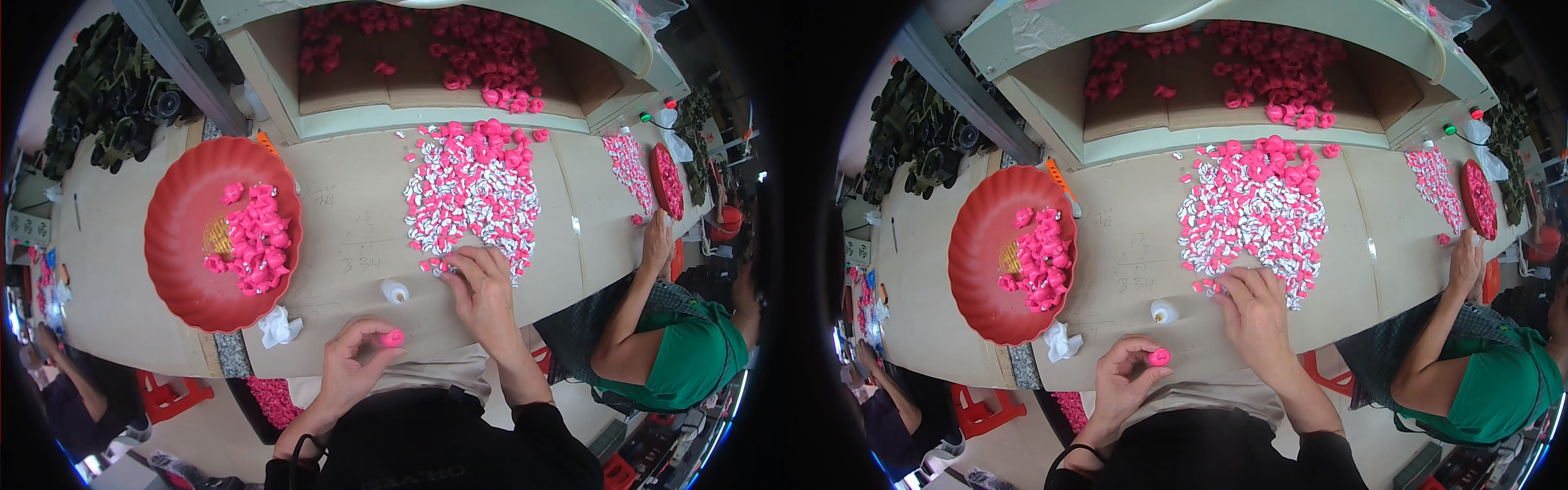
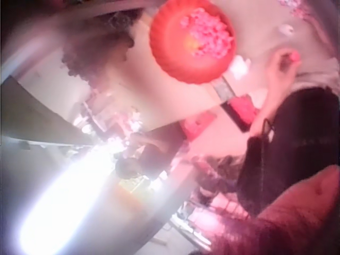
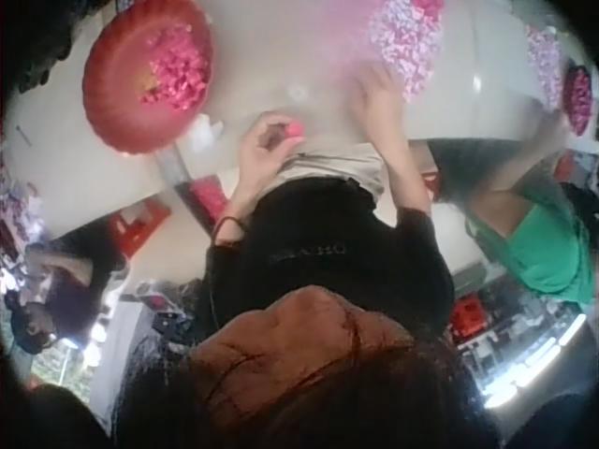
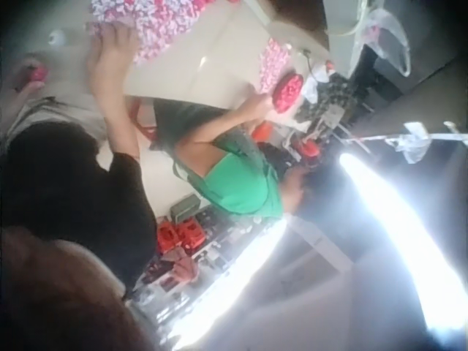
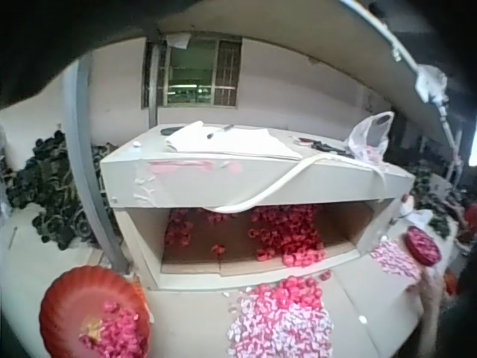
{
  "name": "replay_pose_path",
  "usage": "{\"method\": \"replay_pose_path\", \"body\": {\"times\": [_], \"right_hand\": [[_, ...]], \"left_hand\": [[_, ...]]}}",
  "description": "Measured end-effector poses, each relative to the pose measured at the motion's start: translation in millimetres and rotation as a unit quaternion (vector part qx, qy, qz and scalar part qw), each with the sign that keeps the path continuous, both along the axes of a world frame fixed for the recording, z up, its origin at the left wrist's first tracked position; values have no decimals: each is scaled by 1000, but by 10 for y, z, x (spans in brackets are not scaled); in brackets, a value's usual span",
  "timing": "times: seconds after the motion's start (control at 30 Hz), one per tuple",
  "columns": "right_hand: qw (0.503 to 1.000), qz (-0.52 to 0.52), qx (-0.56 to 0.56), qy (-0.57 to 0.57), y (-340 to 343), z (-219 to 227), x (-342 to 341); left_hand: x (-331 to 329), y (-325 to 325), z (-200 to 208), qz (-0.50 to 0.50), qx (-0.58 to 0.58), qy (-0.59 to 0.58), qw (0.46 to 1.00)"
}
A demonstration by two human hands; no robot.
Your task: The person applies adhesive to join small pink plastic toy components by hand, using a glue bottle.
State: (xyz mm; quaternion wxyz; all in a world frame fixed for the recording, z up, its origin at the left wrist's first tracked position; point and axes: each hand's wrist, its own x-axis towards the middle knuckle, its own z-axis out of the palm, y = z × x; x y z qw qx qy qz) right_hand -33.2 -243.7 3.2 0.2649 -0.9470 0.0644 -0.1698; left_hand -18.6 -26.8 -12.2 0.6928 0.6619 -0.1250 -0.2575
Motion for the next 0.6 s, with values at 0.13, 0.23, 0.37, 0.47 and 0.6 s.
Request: {"method": "replay_pose_path", "body": {"times": [0.13,0.23,0.37,0.47,0.6], "right_hand": [[1000,-10,11,-10,42,-2,-54],[999,19,16,-20,20,0,-38],[997,66,-30,-8,34,50,6],[996,87,-14,3,28,70,2],[993,114,-17,-3,-12,76,28]], "left_hand": [[0,7,8,0,-1,16,1000],[7,-24,34,4,-19,43,999],[-1,-25,34,-7,-44,64,997],[-10,-14,31,-5,-42,76,996],[-4,-2,14,-5,-49,76,996]]}}
